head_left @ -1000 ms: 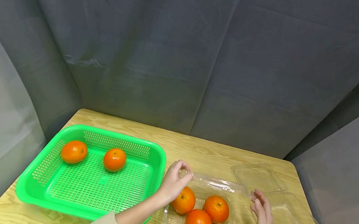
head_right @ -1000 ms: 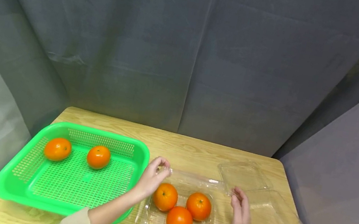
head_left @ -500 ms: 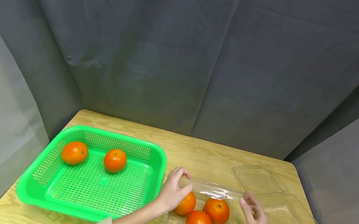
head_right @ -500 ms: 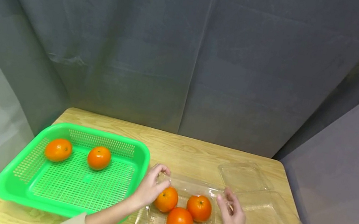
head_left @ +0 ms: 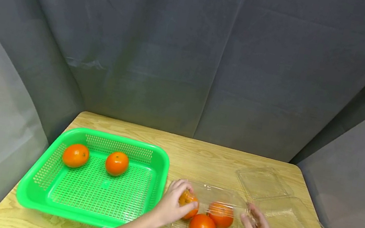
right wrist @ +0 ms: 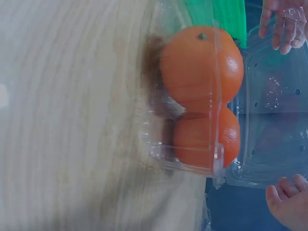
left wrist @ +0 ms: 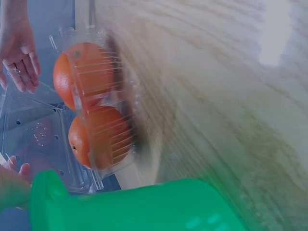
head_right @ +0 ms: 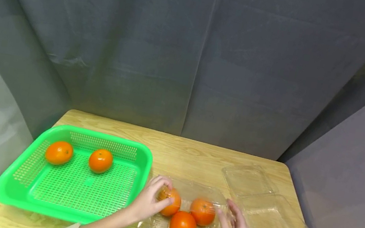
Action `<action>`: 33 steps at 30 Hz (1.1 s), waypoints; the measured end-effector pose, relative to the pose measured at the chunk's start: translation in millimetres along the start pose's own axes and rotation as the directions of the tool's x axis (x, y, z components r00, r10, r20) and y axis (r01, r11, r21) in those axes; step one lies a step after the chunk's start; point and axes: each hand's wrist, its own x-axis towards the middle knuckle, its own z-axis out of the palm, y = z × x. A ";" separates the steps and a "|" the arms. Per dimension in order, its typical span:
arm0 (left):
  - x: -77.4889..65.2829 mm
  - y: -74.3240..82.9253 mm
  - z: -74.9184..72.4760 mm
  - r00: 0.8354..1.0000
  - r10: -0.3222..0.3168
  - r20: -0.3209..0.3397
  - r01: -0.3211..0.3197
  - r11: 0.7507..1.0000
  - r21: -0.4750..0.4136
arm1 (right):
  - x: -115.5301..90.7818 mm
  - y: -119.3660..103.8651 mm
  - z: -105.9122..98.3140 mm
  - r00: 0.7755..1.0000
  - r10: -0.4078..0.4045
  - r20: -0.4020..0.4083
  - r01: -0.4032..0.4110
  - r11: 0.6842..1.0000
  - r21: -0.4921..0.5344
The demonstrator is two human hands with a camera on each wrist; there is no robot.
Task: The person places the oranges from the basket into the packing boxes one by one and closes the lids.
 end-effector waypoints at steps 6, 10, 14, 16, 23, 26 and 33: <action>-9.0 -5.6 0.4 0.995 0.095 0.024 -0.097 0.992 0.080 | -8.9 11.5 2.0 1.000 0.003 -0.025 -0.002 0.999 0.052; -15.2 -8.9 0.8 0.989 0.142 0.049 -0.148 0.975 0.164 | -20.2 -6.4 5.9 0.998 0.054 -0.042 -0.053 0.998 0.023; -21.4 -12.9 1.6 0.975 0.209 0.075 -0.222 0.942 0.251 | -27.1 -5.6 7.6 0.998 0.035 -0.056 -0.032 0.999 0.039; -24.2 -15.8 2.3 0.965 0.244 0.091 -0.260 0.923 0.285 | -29.7 -1.1 8.2 0.998 0.013 -0.066 -0.010 0.999 0.047; -32.7 -24.8 4.4 0.921 0.351 0.167 -0.389 0.813 0.435 | -39.3 17.1 10.2 0.992 -0.080 -0.102 0.086 0.995 0.058; -34.8 -26.3 4.9 0.897 0.396 0.194 -0.439 0.756 0.486 | -42.3 25.6 9.6 0.985 -0.139 -0.104 0.143 0.989 0.039; -38.5 -29.3 7.5 0.849 0.474 0.232 -0.516 0.653 0.554 | -46.1 40.8 7.4 0.977 -0.199 -0.080 0.203 0.978 0.042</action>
